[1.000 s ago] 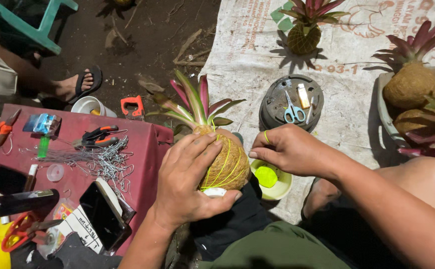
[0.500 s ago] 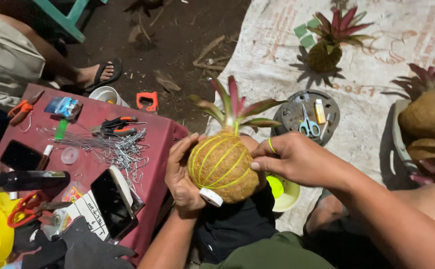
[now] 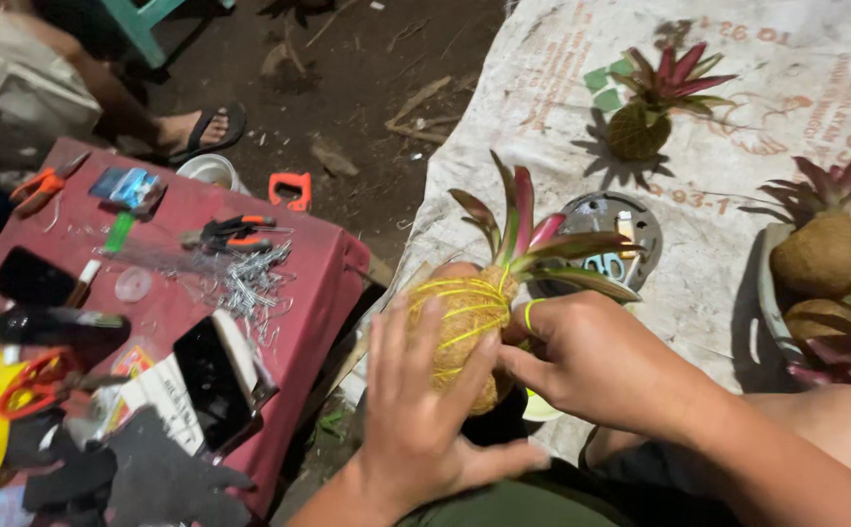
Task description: The person wraps yellow string around the moss-covered base of a plant and secures the end with a white plastic cap by hand.
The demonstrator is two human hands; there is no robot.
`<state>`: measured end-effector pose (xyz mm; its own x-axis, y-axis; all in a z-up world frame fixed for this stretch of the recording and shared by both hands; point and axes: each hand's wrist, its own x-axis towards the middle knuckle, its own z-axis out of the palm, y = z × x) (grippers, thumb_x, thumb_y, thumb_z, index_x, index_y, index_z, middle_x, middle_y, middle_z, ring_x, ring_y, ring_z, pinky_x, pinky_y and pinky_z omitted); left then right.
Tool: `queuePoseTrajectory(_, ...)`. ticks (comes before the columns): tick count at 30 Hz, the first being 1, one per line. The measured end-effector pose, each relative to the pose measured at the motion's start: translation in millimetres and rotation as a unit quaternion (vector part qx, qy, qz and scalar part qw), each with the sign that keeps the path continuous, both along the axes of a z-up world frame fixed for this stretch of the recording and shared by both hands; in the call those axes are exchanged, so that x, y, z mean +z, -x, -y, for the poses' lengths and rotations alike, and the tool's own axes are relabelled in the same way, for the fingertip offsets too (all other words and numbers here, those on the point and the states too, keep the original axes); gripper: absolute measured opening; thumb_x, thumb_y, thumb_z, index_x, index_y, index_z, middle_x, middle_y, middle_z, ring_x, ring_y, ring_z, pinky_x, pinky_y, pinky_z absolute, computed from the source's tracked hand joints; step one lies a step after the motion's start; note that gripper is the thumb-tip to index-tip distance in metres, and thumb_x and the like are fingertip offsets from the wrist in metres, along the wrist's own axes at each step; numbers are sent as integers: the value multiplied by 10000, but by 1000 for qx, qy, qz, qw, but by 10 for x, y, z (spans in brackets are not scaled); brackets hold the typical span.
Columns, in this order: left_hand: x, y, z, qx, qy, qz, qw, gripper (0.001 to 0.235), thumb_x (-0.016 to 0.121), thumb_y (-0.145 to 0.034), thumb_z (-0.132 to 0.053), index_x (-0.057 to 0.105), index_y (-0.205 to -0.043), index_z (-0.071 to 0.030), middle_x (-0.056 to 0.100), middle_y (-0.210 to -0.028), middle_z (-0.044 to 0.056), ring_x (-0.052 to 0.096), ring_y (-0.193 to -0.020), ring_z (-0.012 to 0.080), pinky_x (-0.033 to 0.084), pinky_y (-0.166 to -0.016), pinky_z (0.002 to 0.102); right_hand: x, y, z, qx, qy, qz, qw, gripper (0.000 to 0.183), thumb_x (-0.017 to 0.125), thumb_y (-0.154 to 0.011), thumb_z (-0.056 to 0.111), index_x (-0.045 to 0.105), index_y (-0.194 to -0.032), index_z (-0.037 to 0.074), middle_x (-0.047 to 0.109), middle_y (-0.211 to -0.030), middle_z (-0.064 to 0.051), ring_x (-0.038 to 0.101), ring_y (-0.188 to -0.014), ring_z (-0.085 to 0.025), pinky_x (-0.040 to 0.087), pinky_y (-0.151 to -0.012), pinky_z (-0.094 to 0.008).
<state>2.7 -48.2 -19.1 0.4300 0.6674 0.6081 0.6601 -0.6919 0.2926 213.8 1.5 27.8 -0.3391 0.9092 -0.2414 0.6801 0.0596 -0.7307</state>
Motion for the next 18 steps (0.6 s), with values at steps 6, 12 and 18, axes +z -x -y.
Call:
queuePoseTrajectory(6,-140,93,-178,22,17,16,999,855,856,-806,-474,500,-1449,-38,453,-1503,238,461,-1391,502,441,-1153,616,-110,25,-22,9,-64,-65,996,221,762,-837,265,732,-780,54,704,-631,-132,686,-550,-284,526,-522,-399)
queuePoseTrajectory(12,-232,213,-251,9,30,75,997,866,859,-797,-461,479,-1442,-25,466,-1479,257,510,-1357,502,471,-1153,587,-345,-30,97,-54,-100,-74,991,145,713,-861,186,727,-825,46,674,-637,-138,656,-534,-278,499,-512,-381)
queuePoseTrajectory(18,-284,205,-254,7,41,104,994,869,849,-806,-465,470,-1458,-34,472,-1486,261,527,-1357,485,484,-1155,568,-594,149,173,-160,-96,-109,976,145,706,-895,177,763,-911,44,689,-649,-136,667,-535,-220,506,-520,-344)
